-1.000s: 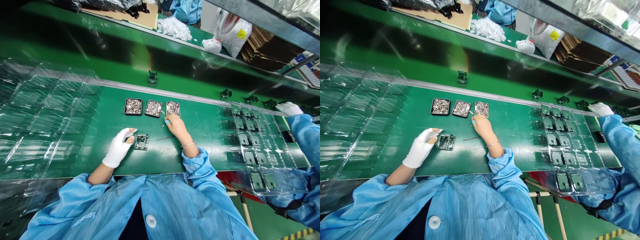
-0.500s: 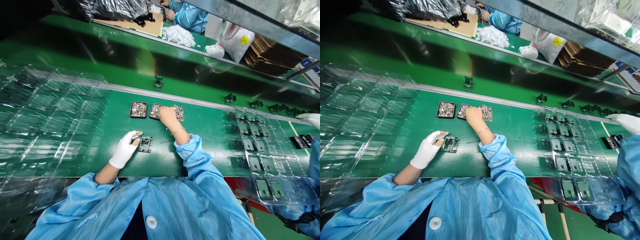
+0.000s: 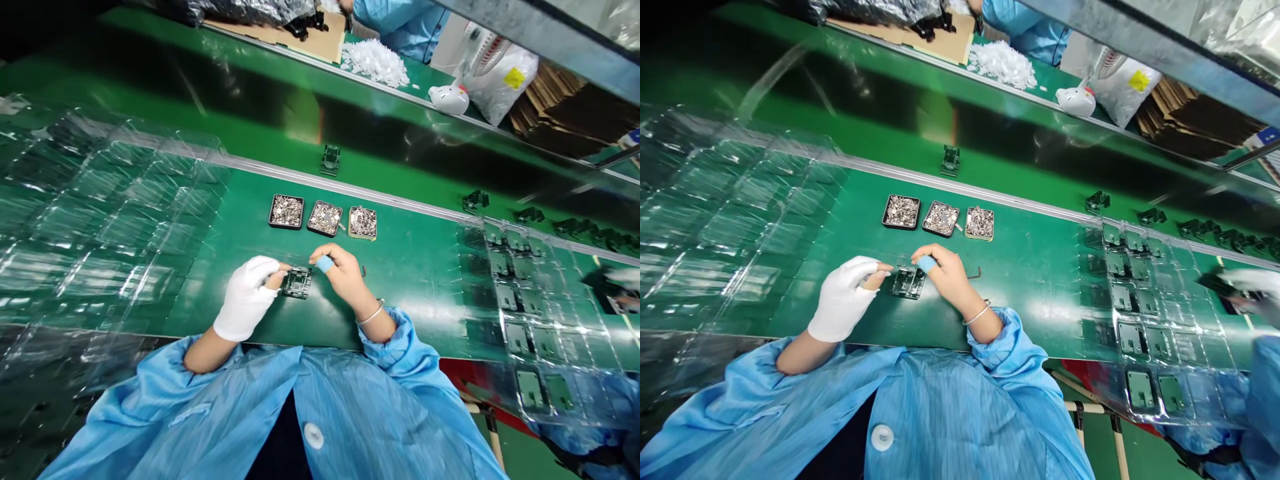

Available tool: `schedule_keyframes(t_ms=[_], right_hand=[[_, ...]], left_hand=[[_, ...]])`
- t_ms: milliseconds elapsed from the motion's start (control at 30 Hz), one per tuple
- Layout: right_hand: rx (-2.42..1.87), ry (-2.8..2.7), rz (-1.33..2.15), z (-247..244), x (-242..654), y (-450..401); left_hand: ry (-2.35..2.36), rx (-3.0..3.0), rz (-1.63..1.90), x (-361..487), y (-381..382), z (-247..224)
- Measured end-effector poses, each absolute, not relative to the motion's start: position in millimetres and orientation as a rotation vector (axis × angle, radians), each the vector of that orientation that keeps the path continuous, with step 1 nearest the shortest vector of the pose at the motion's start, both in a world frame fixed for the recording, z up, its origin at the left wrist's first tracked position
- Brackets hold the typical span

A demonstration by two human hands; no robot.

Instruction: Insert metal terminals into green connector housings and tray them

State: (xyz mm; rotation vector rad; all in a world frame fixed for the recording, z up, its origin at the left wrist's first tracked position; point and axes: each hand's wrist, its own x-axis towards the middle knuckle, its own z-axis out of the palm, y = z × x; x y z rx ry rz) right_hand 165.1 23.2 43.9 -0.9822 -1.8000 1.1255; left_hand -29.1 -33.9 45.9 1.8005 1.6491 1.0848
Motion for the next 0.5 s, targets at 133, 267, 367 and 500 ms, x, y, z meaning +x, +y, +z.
schedule_keyframes(t_ms=[133, 267, 367, 500], right_hand=[[-0.868, -1.858, 0.905, 44.8, 156.9, -0.9], [-0.848, -1.908, 0.912, 43.2, 157.2, -5.0], [-0.812, -1.911, 1.024, 43.8, 159.8, -3.2], [-0.747, -1.918, 1.215, 46.3, 163.4, 0.1]], left_hand=[[1.444, 1.724, 1.032, -13.0, -33.1, 64.6], [1.410, 1.488, 1.000, -7.1, -34.6, 63.3], [1.451, 1.544, 0.982, -11.4, -36.4, 62.0], [1.476, 2.064, 0.856, -23.8, -37.2, 59.9]])
